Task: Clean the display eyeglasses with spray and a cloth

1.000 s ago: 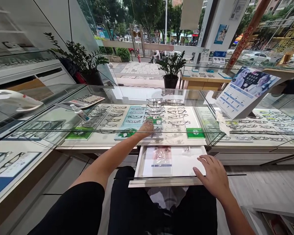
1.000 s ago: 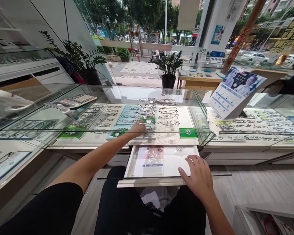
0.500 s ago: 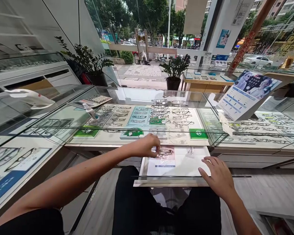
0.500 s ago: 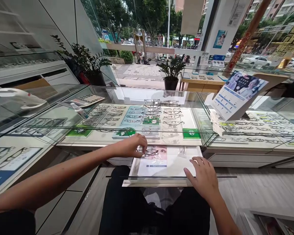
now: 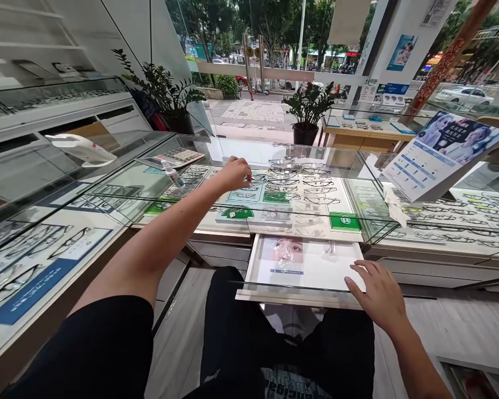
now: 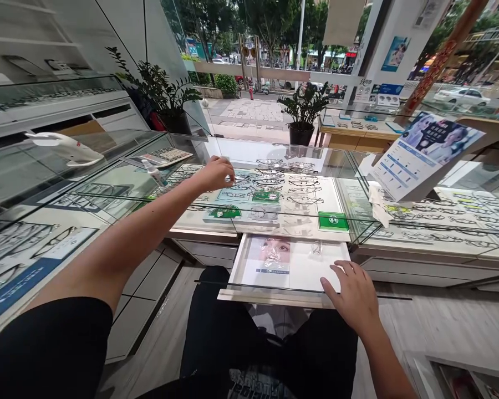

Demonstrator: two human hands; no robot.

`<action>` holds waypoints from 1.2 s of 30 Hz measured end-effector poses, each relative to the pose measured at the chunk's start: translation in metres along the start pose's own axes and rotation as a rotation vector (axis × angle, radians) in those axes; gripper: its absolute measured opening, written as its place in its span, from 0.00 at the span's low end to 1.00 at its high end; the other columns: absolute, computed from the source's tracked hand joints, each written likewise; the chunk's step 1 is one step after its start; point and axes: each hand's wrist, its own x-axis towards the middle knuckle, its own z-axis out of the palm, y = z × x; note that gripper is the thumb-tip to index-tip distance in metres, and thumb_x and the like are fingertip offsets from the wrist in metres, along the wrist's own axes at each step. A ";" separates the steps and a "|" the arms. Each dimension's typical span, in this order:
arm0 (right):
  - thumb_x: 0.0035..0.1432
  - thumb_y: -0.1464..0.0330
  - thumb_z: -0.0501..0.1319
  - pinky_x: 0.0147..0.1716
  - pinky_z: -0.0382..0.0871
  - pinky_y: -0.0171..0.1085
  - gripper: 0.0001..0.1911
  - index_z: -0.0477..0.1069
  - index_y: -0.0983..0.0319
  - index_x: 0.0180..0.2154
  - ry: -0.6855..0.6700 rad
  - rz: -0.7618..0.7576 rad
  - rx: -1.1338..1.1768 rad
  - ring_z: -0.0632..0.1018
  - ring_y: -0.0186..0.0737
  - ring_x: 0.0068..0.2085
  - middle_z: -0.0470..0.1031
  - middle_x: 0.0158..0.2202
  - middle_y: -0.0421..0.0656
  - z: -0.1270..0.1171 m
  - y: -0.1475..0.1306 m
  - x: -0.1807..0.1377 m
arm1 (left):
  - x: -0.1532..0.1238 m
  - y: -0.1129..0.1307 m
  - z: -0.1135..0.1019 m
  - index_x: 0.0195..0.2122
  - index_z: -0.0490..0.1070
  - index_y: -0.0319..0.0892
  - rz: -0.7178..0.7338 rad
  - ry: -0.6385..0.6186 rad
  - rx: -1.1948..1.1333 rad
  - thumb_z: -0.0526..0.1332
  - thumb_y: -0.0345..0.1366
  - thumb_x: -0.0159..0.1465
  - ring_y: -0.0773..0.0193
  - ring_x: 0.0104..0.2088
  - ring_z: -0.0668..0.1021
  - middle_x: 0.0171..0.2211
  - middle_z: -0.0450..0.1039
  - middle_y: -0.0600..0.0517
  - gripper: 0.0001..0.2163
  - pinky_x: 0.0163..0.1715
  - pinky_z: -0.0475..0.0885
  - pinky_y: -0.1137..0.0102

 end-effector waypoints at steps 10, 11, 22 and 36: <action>0.79 0.46 0.49 0.60 0.76 0.61 0.34 0.84 0.61 0.57 -0.010 0.020 -0.004 0.81 0.62 0.63 0.84 0.62 0.53 -0.002 -0.004 -0.005 | -0.011 -0.011 0.023 0.30 0.82 0.46 0.042 -0.049 -0.024 0.63 0.42 0.61 0.41 0.58 0.78 0.43 0.88 0.43 0.09 0.64 0.62 0.44; 0.79 0.46 0.49 0.61 0.75 0.61 0.34 0.84 0.61 0.57 -0.018 0.024 0.000 0.80 0.62 0.63 0.84 0.62 0.53 -0.003 -0.004 -0.005 | -0.013 -0.011 0.024 0.31 0.82 0.46 0.047 -0.048 -0.020 0.63 0.42 0.62 0.40 0.58 0.78 0.43 0.88 0.43 0.10 0.64 0.63 0.44; 0.75 0.37 0.49 0.73 0.67 0.66 0.41 0.76 0.56 0.69 -0.463 0.080 0.149 0.70 0.64 0.76 0.71 0.76 0.52 -0.025 0.006 0.012 | -0.034 -0.008 0.024 0.44 0.85 0.45 0.009 0.022 0.023 0.65 0.47 0.64 0.34 0.69 0.72 0.65 0.79 0.40 0.15 0.69 0.62 0.39; 0.77 0.63 0.60 0.75 0.62 0.57 0.21 0.78 0.68 0.63 -0.327 -0.247 0.138 0.70 0.60 0.74 0.73 0.72 0.61 0.081 -0.114 0.243 | -0.061 -0.062 0.072 0.54 0.75 0.44 -0.675 0.157 -0.155 0.51 0.35 0.72 0.38 0.64 0.74 0.61 0.76 0.35 0.16 0.65 0.70 0.47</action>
